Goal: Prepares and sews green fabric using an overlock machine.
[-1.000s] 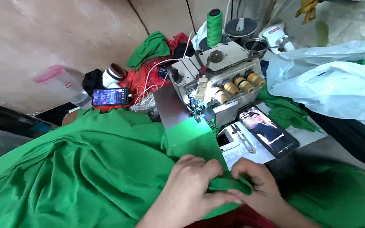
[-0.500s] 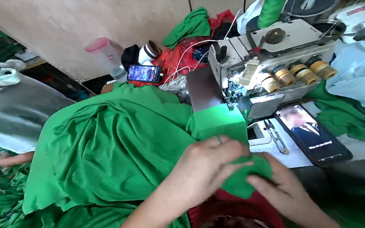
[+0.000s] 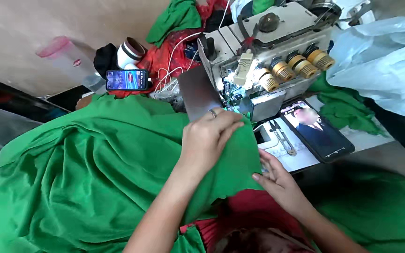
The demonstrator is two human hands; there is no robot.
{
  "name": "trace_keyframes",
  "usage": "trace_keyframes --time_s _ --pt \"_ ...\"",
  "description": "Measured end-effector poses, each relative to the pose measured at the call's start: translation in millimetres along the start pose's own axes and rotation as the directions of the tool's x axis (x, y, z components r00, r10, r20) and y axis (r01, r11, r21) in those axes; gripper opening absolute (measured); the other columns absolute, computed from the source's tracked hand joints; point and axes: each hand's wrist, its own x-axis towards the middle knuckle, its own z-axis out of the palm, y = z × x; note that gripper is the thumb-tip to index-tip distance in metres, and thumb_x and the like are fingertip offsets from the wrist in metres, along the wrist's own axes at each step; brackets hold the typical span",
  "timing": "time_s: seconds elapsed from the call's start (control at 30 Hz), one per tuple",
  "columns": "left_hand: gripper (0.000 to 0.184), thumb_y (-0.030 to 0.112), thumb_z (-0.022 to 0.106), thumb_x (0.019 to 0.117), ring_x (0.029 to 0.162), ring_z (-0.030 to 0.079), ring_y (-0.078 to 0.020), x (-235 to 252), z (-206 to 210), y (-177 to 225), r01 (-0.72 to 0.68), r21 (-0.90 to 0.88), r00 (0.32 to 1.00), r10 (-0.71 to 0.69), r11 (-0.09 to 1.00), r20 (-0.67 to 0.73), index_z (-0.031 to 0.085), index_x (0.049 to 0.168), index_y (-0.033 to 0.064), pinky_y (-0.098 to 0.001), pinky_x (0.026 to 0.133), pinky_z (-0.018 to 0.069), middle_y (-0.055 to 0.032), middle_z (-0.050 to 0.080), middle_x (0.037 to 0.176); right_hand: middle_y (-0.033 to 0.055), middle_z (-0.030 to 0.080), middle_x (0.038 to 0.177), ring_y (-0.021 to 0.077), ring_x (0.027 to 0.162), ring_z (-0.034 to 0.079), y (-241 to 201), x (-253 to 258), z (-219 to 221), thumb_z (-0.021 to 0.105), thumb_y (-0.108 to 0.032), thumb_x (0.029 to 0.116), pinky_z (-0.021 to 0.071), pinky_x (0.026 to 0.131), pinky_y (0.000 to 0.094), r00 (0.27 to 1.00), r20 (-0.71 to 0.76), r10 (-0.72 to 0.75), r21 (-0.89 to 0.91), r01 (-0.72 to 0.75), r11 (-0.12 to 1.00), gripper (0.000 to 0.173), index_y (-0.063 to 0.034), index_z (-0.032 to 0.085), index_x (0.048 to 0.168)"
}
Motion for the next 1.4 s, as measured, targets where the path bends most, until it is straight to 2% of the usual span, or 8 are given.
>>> trace_keyframes --time_s 0.07,0.2,0.37,0.67,0.83,1.0,1.17,1.4 --pt "0.012 0.017 0.070 0.0958 0.086 0.071 -0.0178 5 10 -14 0.094 0.035 0.995 -0.095 0.995 0.036 0.077 0.101 0.0089 -0.0380 0.072 0.0576 -0.0060 0.074 0.097 0.0061 0.071 0.117 0.0063 0.092 0.073 -1 3 -2 0.064 -0.008 0.0927 0.0624 0.075 0.0220 0.996 -0.017 0.082 -0.018 -0.082 0.996 0.045 0.0044 0.052 0.135" --pt "0.007 0.017 0.075 0.0915 0.086 0.067 -0.0115 6 21 -35 0.266 -0.093 0.963 -0.259 0.959 0.078 0.075 0.096 0.0109 -0.0331 0.077 0.0549 -0.0012 0.071 0.091 -0.0037 0.073 0.079 0.0049 0.063 0.070 3 -5 -10 0.071 -0.009 0.0888 0.0604 0.056 0.0212 0.997 -0.035 0.063 -0.004 -0.063 0.998 0.011 -0.0063 0.066 0.098" --pt "0.009 0.017 0.075 0.0923 0.082 0.065 -0.0063 9 18 -42 0.317 -0.219 0.945 -0.289 0.923 0.151 0.071 0.099 0.0117 -0.0280 0.075 0.0555 0.0028 0.069 0.090 -0.0047 0.076 0.084 0.0021 0.070 0.071 10 -13 -21 0.072 -0.005 0.0863 0.0607 0.065 0.0188 0.999 0.006 0.033 -0.015 -0.033 0.999 0.017 -0.0058 0.075 0.103" --pt "0.016 -0.001 0.068 0.0915 0.102 0.062 -0.0054 7 7 -47 0.262 -0.475 0.964 -0.200 0.840 0.177 0.079 0.096 0.0100 -0.0223 0.089 0.0502 0.0026 0.071 0.100 -0.0053 0.076 0.081 0.0001 0.069 0.070 12 -11 -28 0.072 -0.010 0.0873 0.0593 0.065 0.0168 0.997 0.077 0.033 -0.064 -0.028 0.998 0.012 -0.0081 0.077 0.099" --pt "0.014 0.007 0.071 0.0923 0.091 0.065 -0.0046 7 10 -44 0.300 -0.315 0.949 -0.247 0.901 0.197 0.074 0.105 0.0114 -0.0240 0.082 0.0548 0.0036 0.070 0.096 -0.0046 0.076 0.082 0.0013 0.072 0.072 11 -17 -27 0.066 -0.009 0.0920 0.0607 0.065 0.0182 0.997 0.068 0.024 -0.084 -0.018 0.996 0.013 -0.0064 0.076 0.100" --pt "0.011 0.019 0.066 0.0981 0.081 0.064 -0.0038 6 12 -36 0.303 -0.124 0.948 -0.286 0.945 0.142 0.074 0.095 0.0110 -0.0225 0.076 0.0531 0.0031 0.068 0.085 -0.0046 0.076 0.081 0.0008 0.071 0.072 11 -22 -28 0.068 -0.009 0.0911 0.0607 0.064 0.0183 0.996 0.079 0.034 -0.092 -0.027 0.995 0.011 -0.0059 0.077 0.097" --pt "0.005 0.018 0.074 0.0917 0.078 0.062 -0.0039 2 11 -28 0.348 -0.047 0.931 -0.339 0.936 0.140 0.073 0.092 0.0133 -0.0220 0.071 0.0514 0.0048 0.067 0.082 -0.0042 0.076 0.078 -0.0011 0.069 0.070 7 -25 -30 0.072 -0.007 0.0870 0.0599 0.065 0.0172 0.988 0.145 0.062 -0.087 -0.050 0.995 0.005 -0.0048 0.077 0.087" --pt "0.005 0.015 0.072 0.0925 0.069 0.061 -0.0065 22 11 -38 0.381 -0.022 0.909 -0.371 0.924 0.189 0.071 0.092 0.0101 -0.0242 0.064 0.0513 0.0012 0.066 0.078 -0.0073 0.076 0.081 -0.0025 0.072 0.070 -8 -17 -34 0.075 -0.013 0.0886 0.0590 0.067 0.0156 0.967 0.252 0.019 0.005 -0.021 1.000 0.003 -0.0123 0.078 0.091"
